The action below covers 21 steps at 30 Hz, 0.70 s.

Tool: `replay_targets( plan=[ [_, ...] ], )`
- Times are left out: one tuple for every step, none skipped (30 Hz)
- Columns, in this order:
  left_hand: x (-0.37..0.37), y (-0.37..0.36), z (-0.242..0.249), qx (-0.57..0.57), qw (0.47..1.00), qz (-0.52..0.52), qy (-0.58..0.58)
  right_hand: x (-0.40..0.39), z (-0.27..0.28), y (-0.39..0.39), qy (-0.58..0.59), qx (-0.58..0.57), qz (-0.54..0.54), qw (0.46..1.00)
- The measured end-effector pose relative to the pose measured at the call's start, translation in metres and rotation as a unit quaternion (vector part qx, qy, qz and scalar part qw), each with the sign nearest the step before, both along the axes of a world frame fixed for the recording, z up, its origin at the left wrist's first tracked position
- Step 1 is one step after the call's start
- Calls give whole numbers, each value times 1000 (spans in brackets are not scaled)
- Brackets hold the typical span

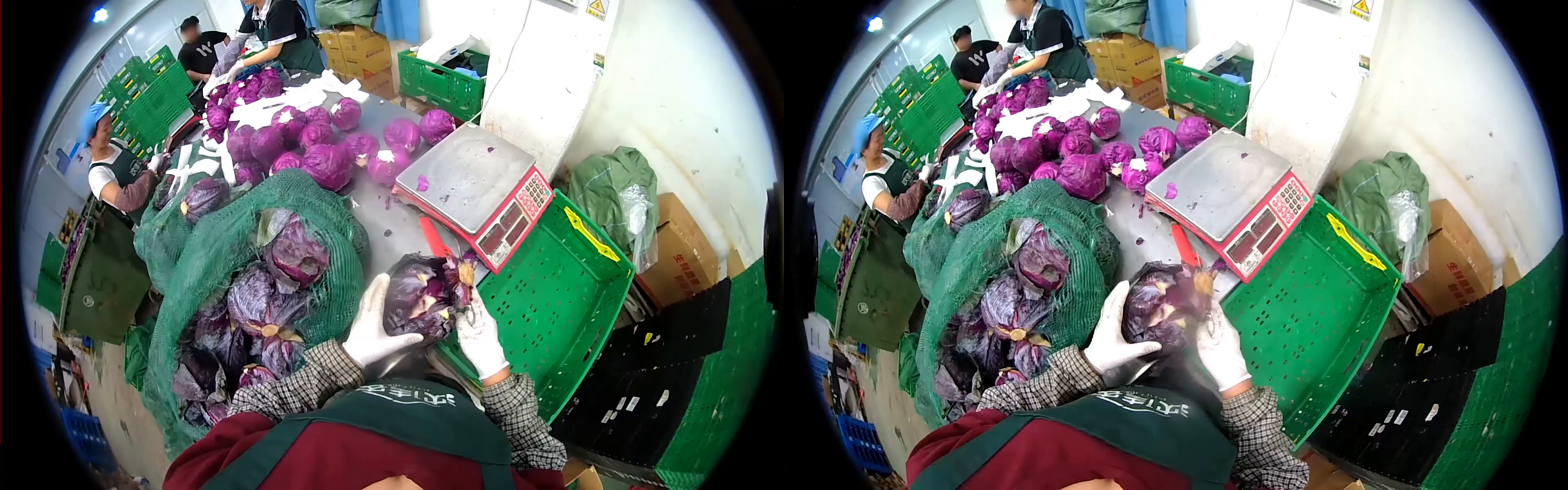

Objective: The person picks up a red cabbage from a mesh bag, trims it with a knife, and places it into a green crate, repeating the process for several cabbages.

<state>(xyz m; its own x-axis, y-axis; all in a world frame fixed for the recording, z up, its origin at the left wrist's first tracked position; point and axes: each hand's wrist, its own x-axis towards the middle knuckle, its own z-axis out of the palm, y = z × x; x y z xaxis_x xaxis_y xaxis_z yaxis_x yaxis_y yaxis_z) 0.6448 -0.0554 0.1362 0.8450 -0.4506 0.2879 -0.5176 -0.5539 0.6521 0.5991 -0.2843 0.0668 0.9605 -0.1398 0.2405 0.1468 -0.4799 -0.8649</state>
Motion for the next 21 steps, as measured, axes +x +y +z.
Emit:
replay_targets(
  plan=[
    [2,-2,10,33,999,6,-10,-5,21,-3,4,33,-16,999],
    [6,-2,14,61,998,-7,-17,-13,37,-7,35,111,-55,992],
    [13,-1,13,88,996,-26,18,-22,53,-15,53,167,-94,980],
    [16,0,13,79,995,-21,49,-31,69,-23,65,224,-136,963],
    [19,1,13,70,994,-16,77,-38,78,-38,60,262,-180,946],
    [22,3,10,56,994,-11,92,-43,32,-81,63,166,-194,965],
    [23,4,12,61,993,0,103,-60,0,-111,55,87,-220,970],
    [25,5,16,61,991,4,120,-77,-32,-141,49,7,-249,967],
    [27,6,19,58,989,9,136,-83,-16,-140,28,-55,-286,956],
    [30,7,25,53,988,12,146,-90,4,-140,110,54,-287,950],
    [35,9,15,11,986,24,163,-98,48,-117,199,163,-282,924],
    [30,4,32,-36,978,28,205,-96,52,-105,158,215,-241,933],
    [27,-4,50,-84,966,30,243,-90,69,-83,169,237,-214,932],
    [36,-2,24,-42,981,74,172,-75,80,-57,190,226,-189,937],
    [37,-3,28,34,991,96,88,-67,66,-35,150,323,-134,925],
    [33,-4,38,-9,989,116,92,-57,60,-13,140,333,-86,929],
    [28,-6,47,-49,985,133,97,-45,35,9,99,416,-62,902],
    [28,-9,44,-118,985,122,17,-40,49,20,169,398,-42,901],
    [25,-16,67,-114,989,86,-33,-30,14,29,126,431,-52,892],
    [22,-28,88,-142,985,69,-68,-30,0,30,147,442,-70,882],
    [17,-42,110,-180,979,27,-87,-29,-8,26,168,451,-88,872]
  ],
)
